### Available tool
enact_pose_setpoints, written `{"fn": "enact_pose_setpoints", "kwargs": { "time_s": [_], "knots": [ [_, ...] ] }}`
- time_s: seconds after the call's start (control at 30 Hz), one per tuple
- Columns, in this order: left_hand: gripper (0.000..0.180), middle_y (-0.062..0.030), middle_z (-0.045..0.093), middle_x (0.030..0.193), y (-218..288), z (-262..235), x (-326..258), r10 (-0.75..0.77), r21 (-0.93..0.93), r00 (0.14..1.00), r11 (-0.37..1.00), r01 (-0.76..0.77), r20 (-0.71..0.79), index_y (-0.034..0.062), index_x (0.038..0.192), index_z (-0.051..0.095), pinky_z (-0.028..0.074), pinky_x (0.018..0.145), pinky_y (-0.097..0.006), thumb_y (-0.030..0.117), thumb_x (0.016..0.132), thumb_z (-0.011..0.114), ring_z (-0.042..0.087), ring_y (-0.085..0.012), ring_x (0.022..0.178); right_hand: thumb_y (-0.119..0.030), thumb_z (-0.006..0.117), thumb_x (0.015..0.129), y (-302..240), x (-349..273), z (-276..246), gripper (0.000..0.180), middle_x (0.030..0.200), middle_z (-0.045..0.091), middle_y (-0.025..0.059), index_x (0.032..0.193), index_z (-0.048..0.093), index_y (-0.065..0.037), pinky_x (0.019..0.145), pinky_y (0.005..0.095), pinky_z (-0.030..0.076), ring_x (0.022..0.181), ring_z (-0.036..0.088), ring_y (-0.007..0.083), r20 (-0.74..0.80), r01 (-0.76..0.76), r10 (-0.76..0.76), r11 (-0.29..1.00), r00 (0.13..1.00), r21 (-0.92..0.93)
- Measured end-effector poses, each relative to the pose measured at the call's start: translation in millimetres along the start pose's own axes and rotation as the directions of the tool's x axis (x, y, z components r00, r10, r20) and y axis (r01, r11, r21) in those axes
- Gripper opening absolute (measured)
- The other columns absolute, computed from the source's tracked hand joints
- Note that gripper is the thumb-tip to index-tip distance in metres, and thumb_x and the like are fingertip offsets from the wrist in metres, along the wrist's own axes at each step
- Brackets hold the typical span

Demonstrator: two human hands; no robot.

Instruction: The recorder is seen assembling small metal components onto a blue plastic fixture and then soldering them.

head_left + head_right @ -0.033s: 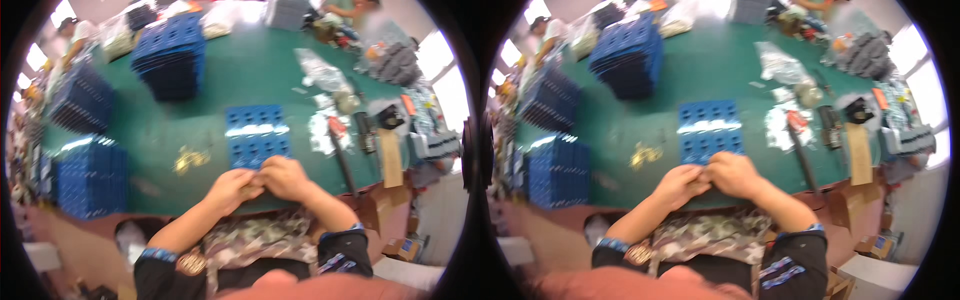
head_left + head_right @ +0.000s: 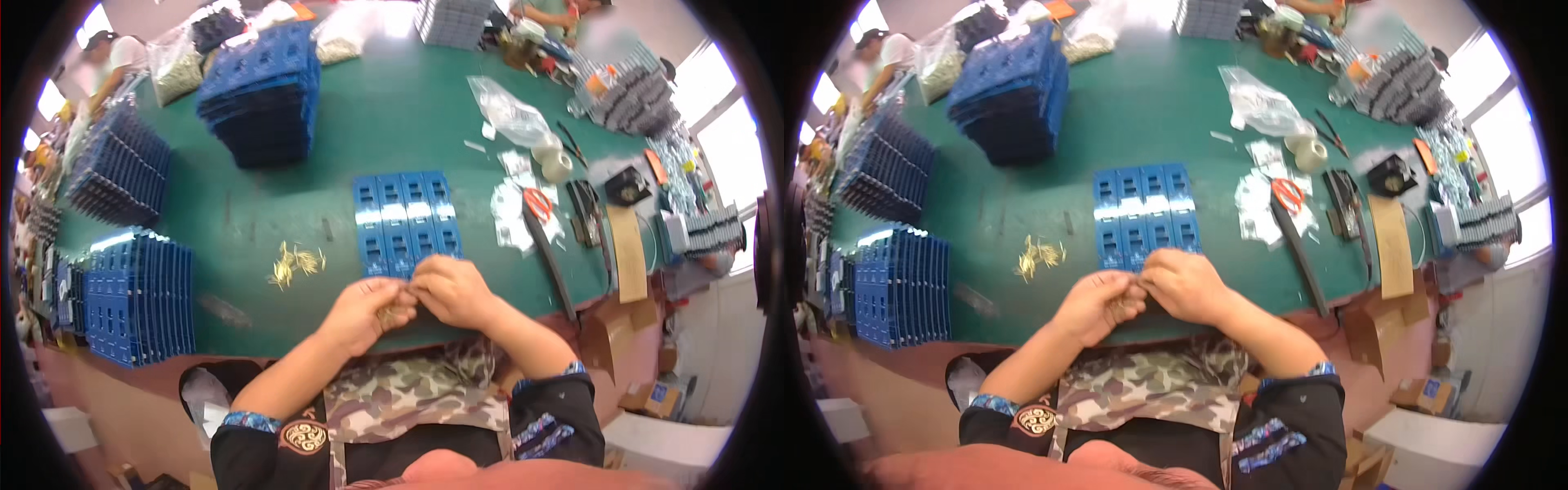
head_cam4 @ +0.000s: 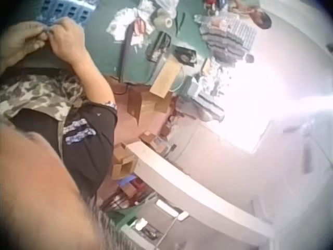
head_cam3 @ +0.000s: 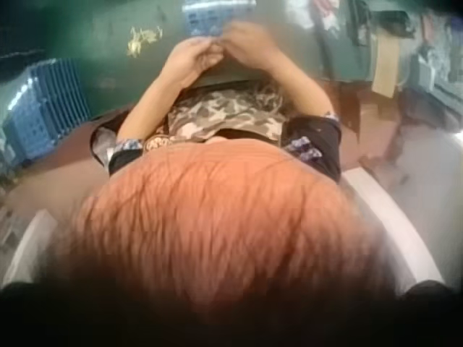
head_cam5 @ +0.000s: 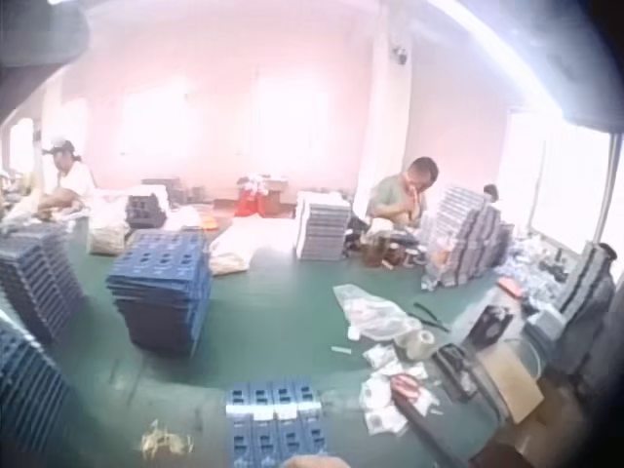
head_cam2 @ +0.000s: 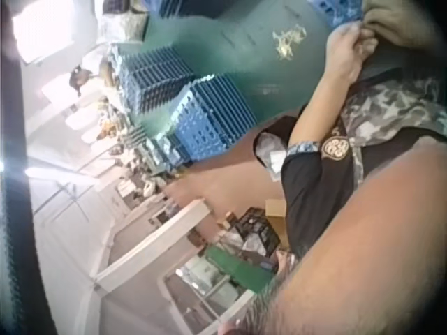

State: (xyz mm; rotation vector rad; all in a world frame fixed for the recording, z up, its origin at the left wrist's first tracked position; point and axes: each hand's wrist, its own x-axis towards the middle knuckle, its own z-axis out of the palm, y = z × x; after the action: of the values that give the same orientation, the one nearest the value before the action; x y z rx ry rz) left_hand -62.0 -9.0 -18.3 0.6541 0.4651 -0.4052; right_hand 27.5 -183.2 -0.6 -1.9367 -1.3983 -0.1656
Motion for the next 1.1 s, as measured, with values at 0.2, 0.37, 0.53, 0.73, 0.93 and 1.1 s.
{"fn": "enact_pose_setpoints", "kwargs": {
  "time_s": [0.2,0.37,0.53,0.73,0.93,1.1],
  "knots": [
    [0.021,-0.0154,0.067,0.1,6.2,2.0,-13.3,0.014,0.055,0.995,0.998,-0.02,0.103,-0.0041,0.112,0.057,0.057,0.075,-0.031,0.01,0.097,0.05,0.068,-0.0233,0.085,-0.01,0.068,0.077,-2.0,8.2,-14.6,0.012,0.088,0.063,0.007,0.088,0.065,-0.006,0.06,0.0356,0.052,0.074,0.063,0.0266,-0.053,0.005,-0.006,1.0,0.999,-0.012],
    [0.026,-0.0133,0.068,0.093,2.8,-7.1,1.1,-0.031,0.048,0.984,0.999,0.023,0.176,-0.0017,0.108,0.06,0.058,0.069,-0.029,0.022,0.098,0.053,0.069,-0.0227,0.079,-0.012,0.07,0.077,-5.1,6.2,-17.1,0.013,0.087,0.063,0.0074,0.088,0.066,-0.005,0.062,0.0358,0.052,0.075,0.064,0.0264,-0.044,-0.03,0.033,0.997,0.998,0.069],
    [0.031,-0.0127,0.068,0.089,1.9,-4.4,-4.0,-0.016,0.065,0.983,0.998,0.004,0.182,-0.0007,0.101,0.061,0.058,0.065,-0.028,0.029,0.098,0.053,0.069,-0.0223,0.076,-0.012,0.07,0.078,-11.5,7.2,-20.1,0.014,0.088,0.063,0.01,0.09,0.067,-0.005,0.065,0.0364,0.052,0.077,0.064,0.0288,0.013,-0.111,0.111,0.969,0.994,0.219],
    [0.031,-0.0109,0.069,0.082,1.8,-0.3,-5.8,0.025,0.101,0.992,0.994,-0.038,0.127,0.0017,0.097,0.063,0.058,0.059,-0.027,0.031,0.097,0.054,0.069,-0.0212,0.07,-0.009,0.072,0.078,-18.2,7.1,-10.0,0.016,0.087,0.063,0.01,0.092,0.067,-0.002,0.064,0.0319,0.051,0.074,0.064,0.0237,0.075,-0.27,0.259,0.931,0.963,0.246],
    [0.037,-0.0071,0.067,0.079,-2.8,0.8,-3.1,0.066,0.191,0.996,0.979,-0.078,0.067,0.0033,0.094,0.061,0.054,0.058,-0.025,0.039,0.098,0.051,0.066,-0.0161,0.066,-0.013,0.068,0.08,-22.7,5.0,0.6,0.009,0.082,0.06,0.0081,0.083,0.065,-0.004,0.066,0.0357,0.05,0.077,0.062,0.0277,-0.03,-0.27,0.277,0.951,0.96,0.148],
    [0.042,-0.0061,0.066,0.076,-3.4,-1.1,-3.4,0.037,0.259,0.997,0.965,-0.054,0.07,0.0033,0.092,0.061,0.054,0.057,-0.025,0.043,0.098,0.049,0.065,-0.016,0.064,-0.009,0.066,0.081,-21.0,3.4,-2.2,0.009,0.084,0.06,0.0103,0.082,0.062,-0.002,0.066,0.0346,0.05,0.077,0.062,0.0278,0.058,-0.274,0.268,0.941,0.962,0.196]
  ]
}}
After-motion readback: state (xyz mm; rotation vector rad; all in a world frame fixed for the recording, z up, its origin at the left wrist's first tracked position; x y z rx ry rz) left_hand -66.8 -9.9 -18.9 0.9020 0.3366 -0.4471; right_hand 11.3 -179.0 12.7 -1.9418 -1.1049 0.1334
